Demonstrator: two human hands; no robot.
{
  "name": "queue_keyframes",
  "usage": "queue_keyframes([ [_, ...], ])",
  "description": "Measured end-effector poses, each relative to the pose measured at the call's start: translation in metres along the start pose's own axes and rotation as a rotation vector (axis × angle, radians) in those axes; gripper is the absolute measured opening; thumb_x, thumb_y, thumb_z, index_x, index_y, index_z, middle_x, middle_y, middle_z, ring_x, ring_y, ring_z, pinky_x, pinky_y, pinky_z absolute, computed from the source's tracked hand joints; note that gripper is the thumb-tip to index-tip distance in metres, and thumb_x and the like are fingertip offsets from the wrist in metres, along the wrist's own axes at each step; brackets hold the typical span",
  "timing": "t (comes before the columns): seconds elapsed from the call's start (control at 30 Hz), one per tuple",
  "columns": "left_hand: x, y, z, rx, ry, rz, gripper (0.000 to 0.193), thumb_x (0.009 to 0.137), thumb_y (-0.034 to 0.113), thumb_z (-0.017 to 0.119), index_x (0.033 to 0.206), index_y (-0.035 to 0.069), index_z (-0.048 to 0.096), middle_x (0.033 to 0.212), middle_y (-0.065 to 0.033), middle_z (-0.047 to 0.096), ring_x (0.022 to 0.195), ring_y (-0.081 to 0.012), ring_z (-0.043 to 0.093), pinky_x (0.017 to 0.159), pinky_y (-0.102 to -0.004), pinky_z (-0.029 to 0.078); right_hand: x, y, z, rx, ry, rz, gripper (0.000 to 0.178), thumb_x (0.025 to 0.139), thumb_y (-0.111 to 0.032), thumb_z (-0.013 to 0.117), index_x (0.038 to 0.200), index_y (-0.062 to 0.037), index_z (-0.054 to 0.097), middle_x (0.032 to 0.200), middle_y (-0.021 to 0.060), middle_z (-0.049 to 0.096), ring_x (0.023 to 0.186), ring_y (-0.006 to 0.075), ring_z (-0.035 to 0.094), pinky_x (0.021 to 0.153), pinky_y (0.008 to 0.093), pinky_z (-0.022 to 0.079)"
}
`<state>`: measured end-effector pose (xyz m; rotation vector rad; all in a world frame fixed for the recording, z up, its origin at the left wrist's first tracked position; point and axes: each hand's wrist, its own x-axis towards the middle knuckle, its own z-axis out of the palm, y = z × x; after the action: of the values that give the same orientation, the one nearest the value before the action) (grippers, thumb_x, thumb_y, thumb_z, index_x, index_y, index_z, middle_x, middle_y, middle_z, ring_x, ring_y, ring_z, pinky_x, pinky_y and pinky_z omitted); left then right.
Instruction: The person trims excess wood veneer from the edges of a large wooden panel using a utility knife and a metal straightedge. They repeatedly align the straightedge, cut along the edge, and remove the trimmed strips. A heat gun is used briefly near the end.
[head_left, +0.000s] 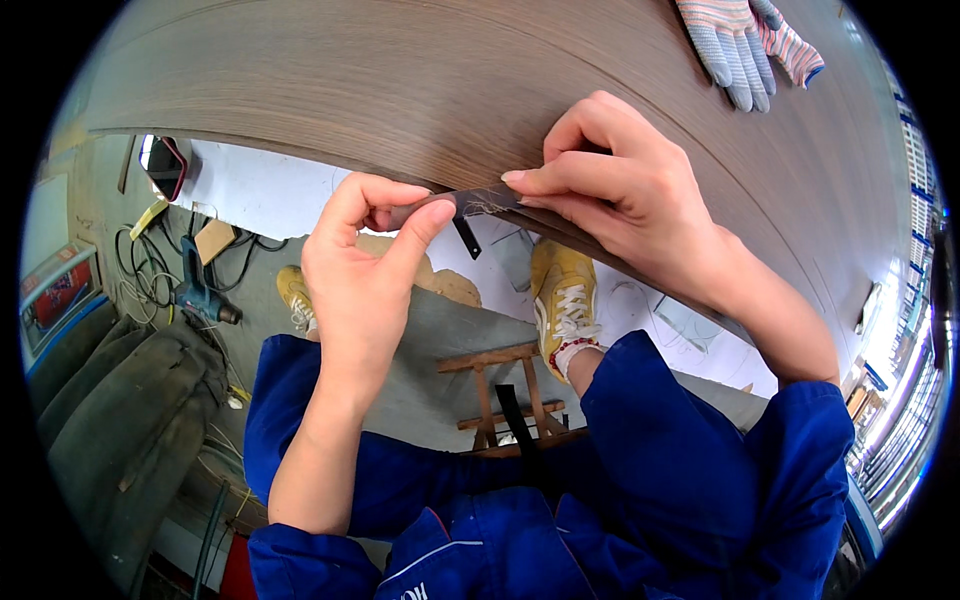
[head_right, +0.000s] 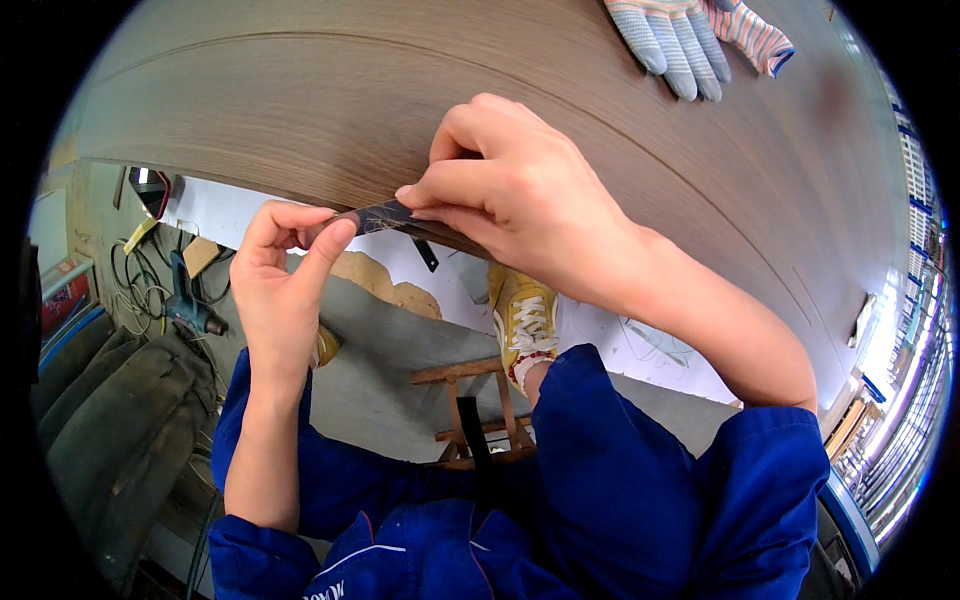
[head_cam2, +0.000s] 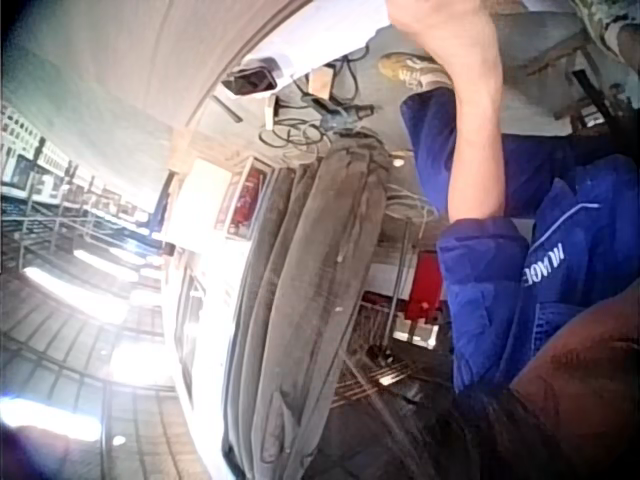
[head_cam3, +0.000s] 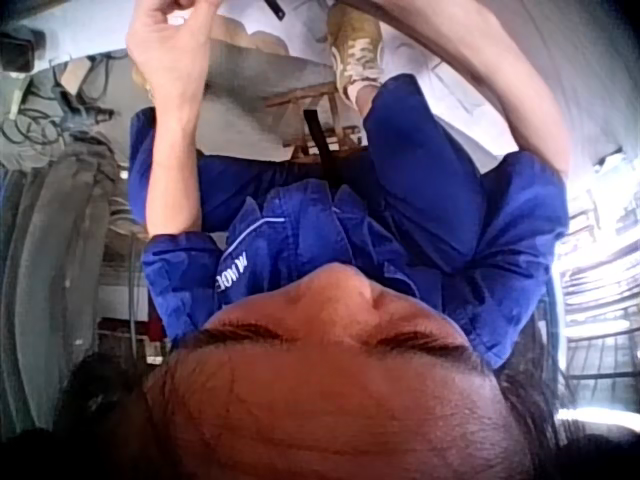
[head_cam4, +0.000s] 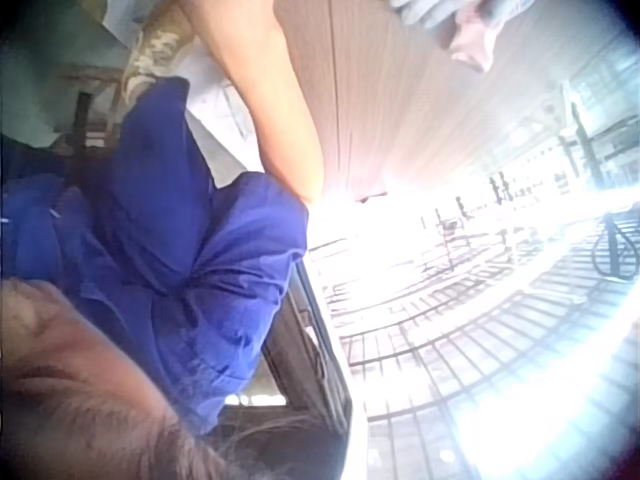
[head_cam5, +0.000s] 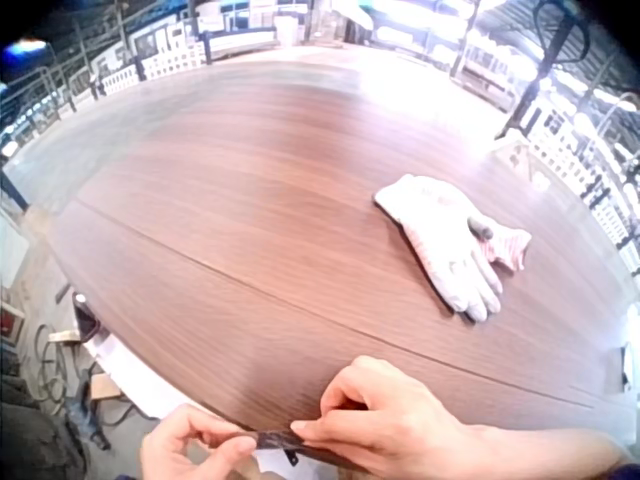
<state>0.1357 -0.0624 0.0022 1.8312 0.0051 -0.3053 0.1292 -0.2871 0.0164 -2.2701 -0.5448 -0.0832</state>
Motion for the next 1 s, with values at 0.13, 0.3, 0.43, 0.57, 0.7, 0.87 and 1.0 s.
queue_keyframes([
  [0.13, 0.000, -0.001, -0.003, 0.000, 0.002, -0.003, 0.015, 0.079, 0.007, 0.078, 0.083, 0.003, 0.064, 0.076, 0.0040, 0.056, 0.075, -0.0065, 0.044, 0.071, -0.0212, 0.039, 0.002, -0.001, 0.003, -0.004, 0.001, -0.002, 0.008, 0.077, -0.011, 0.076, 0.081, -0.0070, 0.070, 0.082, 0.0051, 0.058, 0.078, 0.0236, 0.056, 0.066, 0.0357, 0.046],
  [0.3, -0.002, 0.000, -0.002, 0.008, -0.008, 0.001, 0.015, 0.079, 0.008, 0.078, 0.084, 0.003, 0.065, 0.076, 0.0037, 0.056, 0.075, -0.0065, 0.044, 0.071, -0.0214, 0.040, 0.001, -0.002, 0.001, -0.011, -0.010, 0.008, 0.008, 0.077, -0.011, 0.076, 0.081, -0.0070, 0.070, 0.082, 0.0051, 0.057, 0.079, 0.0233, 0.056, 0.066, 0.0355, 0.046],
  [0.43, -0.003, 0.000, 0.000, 0.031, -0.014, 0.015, 0.015, 0.080, 0.008, 0.078, 0.084, 0.003, 0.065, 0.075, 0.0028, 0.058, 0.074, -0.0067, 0.044, 0.071, -0.0218, 0.040, -0.001, -0.002, -0.001, -0.022, -0.017, 0.007, 0.008, 0.077, -0.012, 0.076, 0.081, -0.0071, 0.071, 0.082, 0.0052, 0.057, 0.079, 0.0232, 0.056, 0.065, 0.0354, 0.047],
  [0.57, -0.005, -0.003, 0.002, -0.003, -0.021, 0.002, 0.015, 0.080, 0.009, 0.078, 0.084, 0.003, 0.065, 0.075, 0.0022, 0.058, 0.074, -0.0071, 0.045, 0.070, -0.0223, 0.041, -0.003, -0.002, -0.003, -0.031, -0.028, 0.004, 0.008, 0.077, -0.012, 0.076, 0.081, -0.0073, 0.071, 0.082, 0.0052, 0.057, 0.079, 0.0229, 0.056, 0.065, 0.0353, 0.047],
  [0.7, -0.007, -0.003, 0.006, -0.020, -0.027, 0.018, 0.015, 0.080, 0.009, 0.078, 0.084, 0.003, 0.064, 0.075, 0.0019, 0.059, 0.073, -0.0072, 0.047, 0.070, -0.0224, 0.042, -0.008, -0.001, -0.005, -0.040, -0.018, 0.005, 0.009, 0.076, -0.011, 0.077, 0.082, -0.0074, 0.072, 0.082, 0.0050, 0.058, 0.078, 0.0226, 0.056, 0.065, 0.0352, 0.047],
  [0.87, -0.009, -0.003, 0.010, -0.036, -0.037, -0.005, 0.015, 0.080, 0.008, 0.078, 0.083, 0.002, 0.064, 0.075, 0.0015, 0.060, 0.074, -0.0072, 0.048, 0.071, -0.0227, 0.042, -0.013, 0.000, -0.007, -0.024, -0.014, 0.013, 0.009, 0.076, -0.011, 0.077, 0.082, -0.0073, 0.072, 0.082, 0.0049, 0.058, 0.078, 0.0226, 0.056, 0.065, 0.0350, 0.047],
  [1.0, -0.009, -0.002, 0.013, -0.043, -0.055, -0.013, 0.014, 0.081, 0.007, 0.077, 0.083, 0.002, 0.064, 0.076, 0.0015, 0.060, 0.074, -0.0071, 0.048, 0.071, -0.0227, 0.043, -0.017, 0.001, -0.008, -0.031, -0.006, 0.013, 0.009, 0.076, -0.011, 0.077, 0.081, -0.0069, 0.071, 0.083, 0.0049, 0.058, 0.078, 0.0228, 0.056, 0.065, 0.0351, 0.046],
])
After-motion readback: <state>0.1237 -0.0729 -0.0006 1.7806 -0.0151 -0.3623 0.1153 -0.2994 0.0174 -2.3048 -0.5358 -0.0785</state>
